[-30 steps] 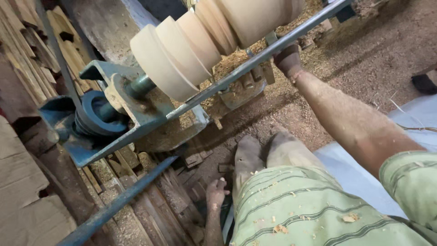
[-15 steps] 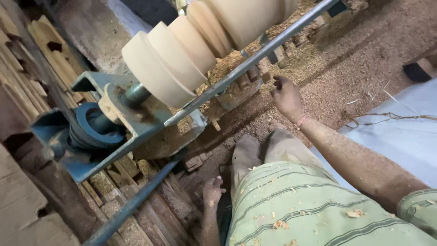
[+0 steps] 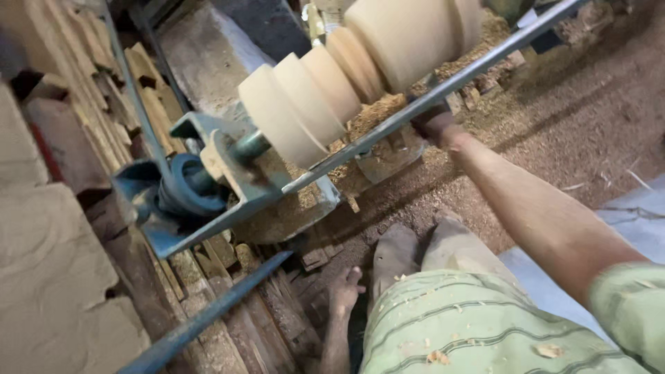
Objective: The person stands at a wood lathe shaping a spinning wooden workpiece. They first hold a paper template and pencil against the rotating wood to mark a line, then use a hand chisel against the wood to cut it, producing wood shavings that fall onto their arms and the floor.
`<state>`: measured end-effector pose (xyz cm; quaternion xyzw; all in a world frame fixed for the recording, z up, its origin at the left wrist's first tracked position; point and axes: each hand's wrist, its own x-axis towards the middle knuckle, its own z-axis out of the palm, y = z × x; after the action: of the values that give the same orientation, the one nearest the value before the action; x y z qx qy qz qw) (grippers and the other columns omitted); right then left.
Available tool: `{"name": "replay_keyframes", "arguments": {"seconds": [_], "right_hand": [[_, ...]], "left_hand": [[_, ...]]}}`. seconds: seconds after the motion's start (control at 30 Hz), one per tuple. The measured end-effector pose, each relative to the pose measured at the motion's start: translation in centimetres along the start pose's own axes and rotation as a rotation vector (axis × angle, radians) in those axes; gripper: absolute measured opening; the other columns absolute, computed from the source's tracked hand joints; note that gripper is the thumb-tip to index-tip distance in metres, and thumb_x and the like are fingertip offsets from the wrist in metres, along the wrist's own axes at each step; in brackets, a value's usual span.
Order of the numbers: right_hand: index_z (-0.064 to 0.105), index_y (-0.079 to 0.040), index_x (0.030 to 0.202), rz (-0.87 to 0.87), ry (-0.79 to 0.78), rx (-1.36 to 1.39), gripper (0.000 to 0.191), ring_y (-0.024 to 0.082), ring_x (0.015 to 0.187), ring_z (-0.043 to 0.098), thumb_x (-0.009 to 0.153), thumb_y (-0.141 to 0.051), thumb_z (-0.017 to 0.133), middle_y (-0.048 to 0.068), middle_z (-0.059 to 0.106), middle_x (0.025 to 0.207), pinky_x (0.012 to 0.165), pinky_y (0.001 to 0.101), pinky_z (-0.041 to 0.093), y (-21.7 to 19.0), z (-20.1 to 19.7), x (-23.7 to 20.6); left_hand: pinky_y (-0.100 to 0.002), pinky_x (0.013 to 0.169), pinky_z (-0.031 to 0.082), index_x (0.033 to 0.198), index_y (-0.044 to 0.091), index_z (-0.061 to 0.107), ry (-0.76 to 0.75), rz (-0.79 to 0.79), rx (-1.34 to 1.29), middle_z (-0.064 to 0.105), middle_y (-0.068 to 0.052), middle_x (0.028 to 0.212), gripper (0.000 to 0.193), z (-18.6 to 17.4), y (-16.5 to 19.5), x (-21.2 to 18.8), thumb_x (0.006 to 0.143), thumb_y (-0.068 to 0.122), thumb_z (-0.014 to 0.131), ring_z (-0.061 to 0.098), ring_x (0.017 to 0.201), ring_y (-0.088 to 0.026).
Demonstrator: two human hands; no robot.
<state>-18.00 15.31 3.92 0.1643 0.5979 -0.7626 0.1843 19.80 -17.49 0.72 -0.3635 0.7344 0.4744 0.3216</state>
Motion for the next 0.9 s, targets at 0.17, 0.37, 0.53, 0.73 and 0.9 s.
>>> {"name": "replay_keyframes", "arguments": {"seconds": [0.17,0.37,0.53,0.73,0.9], "right_hand": [[0.054,-0.008,0.129,0.456,0.040,-0.579,0.042,0.016,0.061,0.053,0.096,-0.031,0.066,0.009,0.064,0.081,0.054,0.0325,0.044,-2.8,-2.2,-17.1],[0.041,-0.013,0.149,-0.393,-0.045,-0.908,0.073,0.029,0.089,0.064,0.085,-0.026,0.072,0.020,0.063,0.107,0.075,0.0436,0.052,-2.9,-2.3,-28.5],[0.037,-0.022,0.157,-0.066,-0.091,-0.880,0.080,0.031,0.078,0.068,0.084,-0.021,0.071,0.016,0.068,0.097,0.076,0.0448,0.054,-5.5,-2.0,-26.6],[0.037,-0.022,0.159,-0.046,0.019,-0.887,0.076,0.034,0.086,0.069,0.089,-0.019,0.067,0.021,0.069,0.100,0.080,0.0461,0.055,-8.3,0.6,-26.0],[0.039,-0.023,0.157,-0.010,-0.001,-0.874,0.077,0.035,0.093,0.073,0.085,-0.015,0.066,0.021,0.071,0.107,0.085,0.0461,0.056,-9.4,0.0,-25.5]], "left_hand": [[-0.043,0.075,0.054,0.097,0.002,0.073,-0.070,0.377,0.281,0.072,-0.017,0.092,0.035,3.8,8.6,1.1,0.094,0.036,0.064,0.069,0.084,-0.026],[-0.053,0.103,0.046,0.138,-0.007,0.056,-0.492,0.564,-0.153,0.060,-0.022,0.126,0.064,10.9,25.0,-0.7,0.112,0.052,0.052,0.058,0.115,-0.031],[-0.042,0.086,0.059,0.116,-0.003,0.059,-0.433,0.447,-0.757,0.070,-0.012,0.092,0.045,11.9,34.3,-5.3,0.106,0.039,0.045,0.072,0.085,-0.022],[-0.032,0.053,0.055,0.097,-0.004,0.058,-0.325,0.353,-0.903,0.061,-0.009,0.072,0.046,12.8,39.7,-4.8,0.110,0.038,0.044,0.062,0.058,-0.018],[-0.029,0.044,0.050,0.094,0.000,0.057,-0.219,0.280,-0.900,0.057,-0.006,0.067,0.047,13.9,40.2,-4.2,0.108,0.043,0.044,0.056,0.051,-0.015]]}}
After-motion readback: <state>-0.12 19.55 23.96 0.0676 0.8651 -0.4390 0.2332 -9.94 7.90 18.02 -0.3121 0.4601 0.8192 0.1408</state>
